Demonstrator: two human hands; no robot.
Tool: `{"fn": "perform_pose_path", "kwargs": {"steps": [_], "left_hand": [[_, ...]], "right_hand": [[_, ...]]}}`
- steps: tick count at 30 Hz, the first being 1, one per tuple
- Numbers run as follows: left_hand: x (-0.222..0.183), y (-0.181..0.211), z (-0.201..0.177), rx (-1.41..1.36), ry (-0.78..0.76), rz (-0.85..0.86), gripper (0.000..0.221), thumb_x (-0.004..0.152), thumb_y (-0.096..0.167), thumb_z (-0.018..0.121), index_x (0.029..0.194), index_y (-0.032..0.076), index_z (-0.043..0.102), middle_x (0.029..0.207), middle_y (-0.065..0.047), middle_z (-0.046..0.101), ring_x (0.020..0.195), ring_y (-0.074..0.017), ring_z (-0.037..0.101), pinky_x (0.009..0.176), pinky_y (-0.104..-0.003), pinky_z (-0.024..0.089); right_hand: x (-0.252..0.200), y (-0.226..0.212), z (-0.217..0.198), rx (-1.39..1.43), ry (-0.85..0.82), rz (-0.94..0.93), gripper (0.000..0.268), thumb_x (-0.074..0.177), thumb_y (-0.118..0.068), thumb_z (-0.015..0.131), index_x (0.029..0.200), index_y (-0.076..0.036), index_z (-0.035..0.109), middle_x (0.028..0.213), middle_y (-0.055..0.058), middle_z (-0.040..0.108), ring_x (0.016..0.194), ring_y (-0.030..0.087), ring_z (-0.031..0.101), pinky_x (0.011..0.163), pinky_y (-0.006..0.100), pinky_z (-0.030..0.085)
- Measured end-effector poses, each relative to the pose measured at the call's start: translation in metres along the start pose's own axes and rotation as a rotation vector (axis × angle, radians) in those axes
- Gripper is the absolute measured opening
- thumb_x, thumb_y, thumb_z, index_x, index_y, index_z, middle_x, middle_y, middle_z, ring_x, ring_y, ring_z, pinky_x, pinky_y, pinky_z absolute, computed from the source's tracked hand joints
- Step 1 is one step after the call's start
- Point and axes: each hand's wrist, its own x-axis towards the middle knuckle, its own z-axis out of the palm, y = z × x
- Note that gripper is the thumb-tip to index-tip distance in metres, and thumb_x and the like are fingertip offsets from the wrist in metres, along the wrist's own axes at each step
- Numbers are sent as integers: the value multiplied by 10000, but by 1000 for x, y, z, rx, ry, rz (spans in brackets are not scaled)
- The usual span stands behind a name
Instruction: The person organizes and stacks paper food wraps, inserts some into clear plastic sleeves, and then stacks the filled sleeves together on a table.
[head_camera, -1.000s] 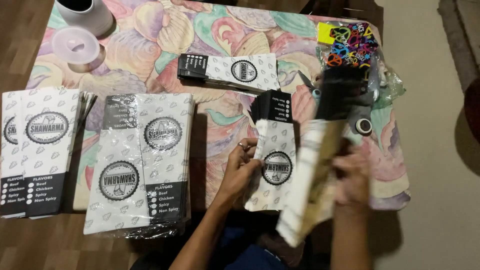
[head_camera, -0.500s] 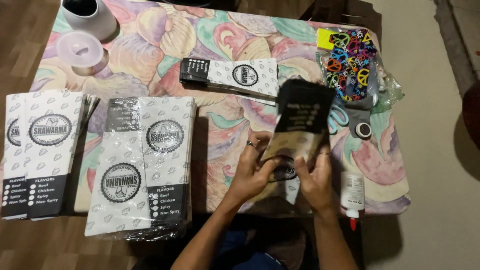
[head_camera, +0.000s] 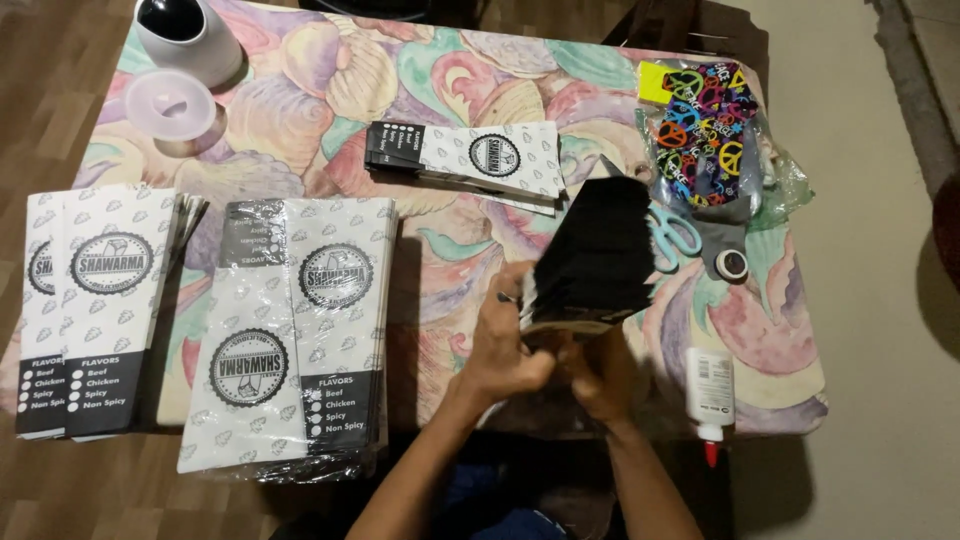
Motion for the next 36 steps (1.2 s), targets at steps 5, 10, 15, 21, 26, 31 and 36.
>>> {"fn": "perform_pose_path", "kwargs": {"steps": [5,10,15,21,26,31,36], "left_hand": [[-2,9,2,152,80,28,906,601,151,805,1432,-1,479,1227,-222,569,1114,-418,581,1020,-498,471],[-7,12,11,105,96,62,1056,631,172,820,1567,47,347,1226,-195,569,1070,-370,590,997,-441,466],[-11,-14,15,140,83,173,1176,524,231,860,1581,32,384,1226,-189,600,1045,-354,604,978,-429,459],[-9,-4,13,161,60,183,1196,532,157,818,1614,83,314,1214,-182,586,981,-358,594,886,-448,455],[-19,-21,12,140,23,211,1104,547,49,694,1596,20,350,1053,-218,586,876,-414,583,806,-463,475],[-30,-25,26,181,60,275,1064,600,-2,650,1604,-5,298,1208,-280,548,870,-437,602,764,-470,500],[-24,-18,20,229,53,338,770,667,-40,645,1433,-12,574,1534,-356,427,997,-509,630,775,-522,514]], "right_hand": [[-4,3,9,79,30,-49,339,844,9,712,1125,-38,529,680,55,633,443,108,508,377,242,433],[-10,-18,10,66,52,-161,74,888,-90,740,867,-79,670,642,55,659,501,121,568,457,219,433],[-2,-28,29,185,64,-174,122,894,-43,723,780,-29,684,619,90,683,482,164,606,490,251,482],[-7,-50,20,-88,120,-176,133,885,-182,735,890,-59,684,644,82,667,508,196,652,497,324,534],[-16,-16,26,21,220,50,327,922,-84,648,1240,-39,589,701,77,703,446,189,620,423,327,540],[-41,47,6,-104,224,-174,415,1008,-232,542,1314,44,492,985,232,661,817,265,641,730,470,537],[-22,58,33,503,264,-33,233,1073,53,382,1033,-150,489,646,-15,470,510,91,511,513,207,432]]}}
